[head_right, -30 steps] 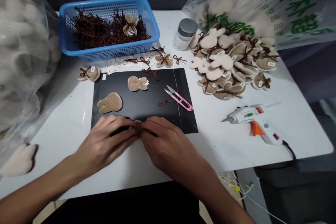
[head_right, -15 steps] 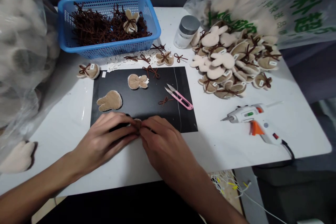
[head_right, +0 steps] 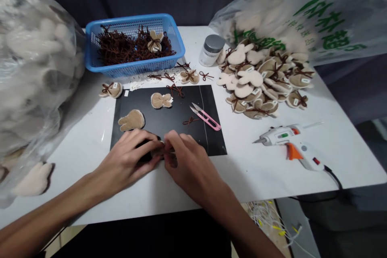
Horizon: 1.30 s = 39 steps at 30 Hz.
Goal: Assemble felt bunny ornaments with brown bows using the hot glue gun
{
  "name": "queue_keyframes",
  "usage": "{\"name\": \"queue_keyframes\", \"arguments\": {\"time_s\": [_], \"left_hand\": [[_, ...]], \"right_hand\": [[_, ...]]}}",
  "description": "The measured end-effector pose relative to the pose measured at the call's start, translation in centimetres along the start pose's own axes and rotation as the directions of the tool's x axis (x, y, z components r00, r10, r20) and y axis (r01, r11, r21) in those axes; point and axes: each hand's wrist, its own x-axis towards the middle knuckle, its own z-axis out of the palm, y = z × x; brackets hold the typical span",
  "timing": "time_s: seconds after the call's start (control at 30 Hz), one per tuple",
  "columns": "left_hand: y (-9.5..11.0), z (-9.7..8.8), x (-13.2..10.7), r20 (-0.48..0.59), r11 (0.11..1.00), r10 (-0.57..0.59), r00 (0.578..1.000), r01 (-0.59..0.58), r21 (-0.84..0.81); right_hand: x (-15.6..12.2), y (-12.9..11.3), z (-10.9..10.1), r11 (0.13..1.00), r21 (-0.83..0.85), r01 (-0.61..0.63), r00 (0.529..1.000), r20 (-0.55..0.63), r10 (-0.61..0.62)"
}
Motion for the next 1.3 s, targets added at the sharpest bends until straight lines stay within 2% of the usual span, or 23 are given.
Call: {"name": "queue_keyframes", "arguments": {"time_s": [0.2,0.3,0.5,0.6,0.67,0.77,1.0,1.07,1.2,1.3], "left_hand": [[0.2,-1.1,0.8,0.093,0.993,0.029,0.995,-0.039,0.109],[0.2,-1.6,1.1,0.072,0.989,0.031,0.997,-0.041,0.139],[1.0,-2.8,2.2,0.025,0.986,0.114,0.993,-0.116,0.120],[1.5,-3.4,2.9,-0.002,0.997,0.052,0.999,-0.052,0.050],[1.7,-3.7,3.5,0.036,1.000,-0.031,0.999,0.030,0.005],[2.0,-3.5,4.2,0.099,0.998,-0.059,0.993,0.059,0.008],[2.7,-1.9,5.9,0.034,0.987,0.116,0.993,-0.119,0.110],[2.8,-2.0,6.2,0.087,0.988,0.132,0.987,-0.138,0.070],[2.4,-2.1,5.9,0.246,0.995,0.095,0.965,-0.087,-0.044],[1.8,-1.2,5.3,0.245,0.996,0.078,0.966,-0.063,-0.070]], "right_hand": [[0.9,-0.7,-0.4,0.994,0.065,-0.083,0.996,0.048,0.080],[1.4,-1.0,-0.8,0.995,0.085,-0.055,0.998,0.030,0.053],[2.3,-1.0,-1.9,0.983,0.184,-0.009,0.997,-0.069,0.022],[2.5,-1.1,-2.5,0.965,0.257,-0.043,0.994,-0.085,0.067],[2.4,-1.0,-2.8,0.953,0.296,-0.064,0.994,-0.070,0.088],[2.0,-0.5,-3.0,0.945,0.314,-0.097,0.992,-0.048,0.118],[1.3,0.3,-4.0,0.900,0.398,-0.179,0.973,-0.064,0.222],[0.9,0.5,-4.3,0.875,0.432,-0.217,0.965,-0.040,0.259],[-0.2,1.2,-4.2,0.820,0.491,-0.295,0.947,0.035,0.320],[-0.9,1.6,-3.2,0.809,0.494,-0.320,0.936,0.030,0.352]]}}
